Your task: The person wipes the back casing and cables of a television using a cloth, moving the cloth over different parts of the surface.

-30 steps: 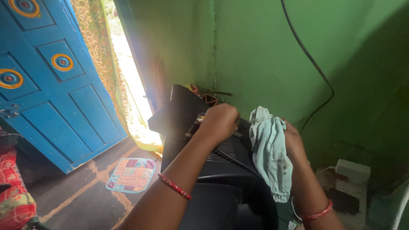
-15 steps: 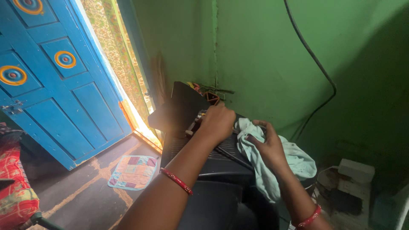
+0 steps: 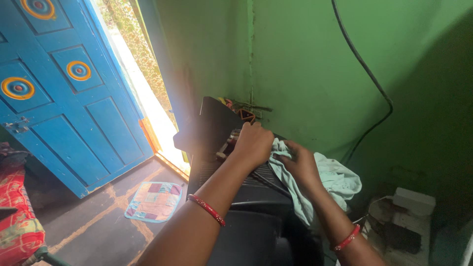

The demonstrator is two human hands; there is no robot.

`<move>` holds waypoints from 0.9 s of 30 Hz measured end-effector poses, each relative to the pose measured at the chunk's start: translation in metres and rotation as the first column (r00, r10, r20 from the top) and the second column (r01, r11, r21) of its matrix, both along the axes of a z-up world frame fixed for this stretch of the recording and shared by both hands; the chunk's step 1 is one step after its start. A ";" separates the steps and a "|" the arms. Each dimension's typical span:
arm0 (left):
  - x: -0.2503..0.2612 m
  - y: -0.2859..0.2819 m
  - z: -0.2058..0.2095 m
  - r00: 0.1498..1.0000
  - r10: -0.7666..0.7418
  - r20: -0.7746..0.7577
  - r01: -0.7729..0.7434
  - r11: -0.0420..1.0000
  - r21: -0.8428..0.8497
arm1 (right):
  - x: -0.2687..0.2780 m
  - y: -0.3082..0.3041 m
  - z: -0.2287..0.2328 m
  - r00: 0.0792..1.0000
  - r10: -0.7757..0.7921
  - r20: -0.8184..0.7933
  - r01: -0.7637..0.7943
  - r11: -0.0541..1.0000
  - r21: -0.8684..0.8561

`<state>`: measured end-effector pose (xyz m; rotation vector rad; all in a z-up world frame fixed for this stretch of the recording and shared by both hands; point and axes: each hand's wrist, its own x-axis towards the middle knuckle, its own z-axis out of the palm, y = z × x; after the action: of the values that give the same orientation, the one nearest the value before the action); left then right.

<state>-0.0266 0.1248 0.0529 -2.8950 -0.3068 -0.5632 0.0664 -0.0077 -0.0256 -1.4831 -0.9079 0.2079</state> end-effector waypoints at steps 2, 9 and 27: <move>-0.002 -0.001 0.002 0.999 0.013 -0.043 -0.013 1.000 0.015 | -0.006 -0.004 0.010 0.999 -0.028 0.046 0.031 0.998 -0.048; -0.006 -0.007 0.011 0.991 0.033 -0.128 -0.026 0.998 0.049 | -0.019 -0.015 0.037 0.986 -0.076 0.151 0.094 0.989 -0.116; -0.010 -0.013 0.019 0.985 0.036 -0.166 -0.022 0.996 0.082 | 0.009 -0.025 0.018 0.969 -0.187 0.163 0.206 0.972 -0.112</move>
<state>-0.0369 0.1122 0.0715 -2.8323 -0.2948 -0.3163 0.0749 -0.0331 -0.0080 -1.7158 -0.8737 0.0064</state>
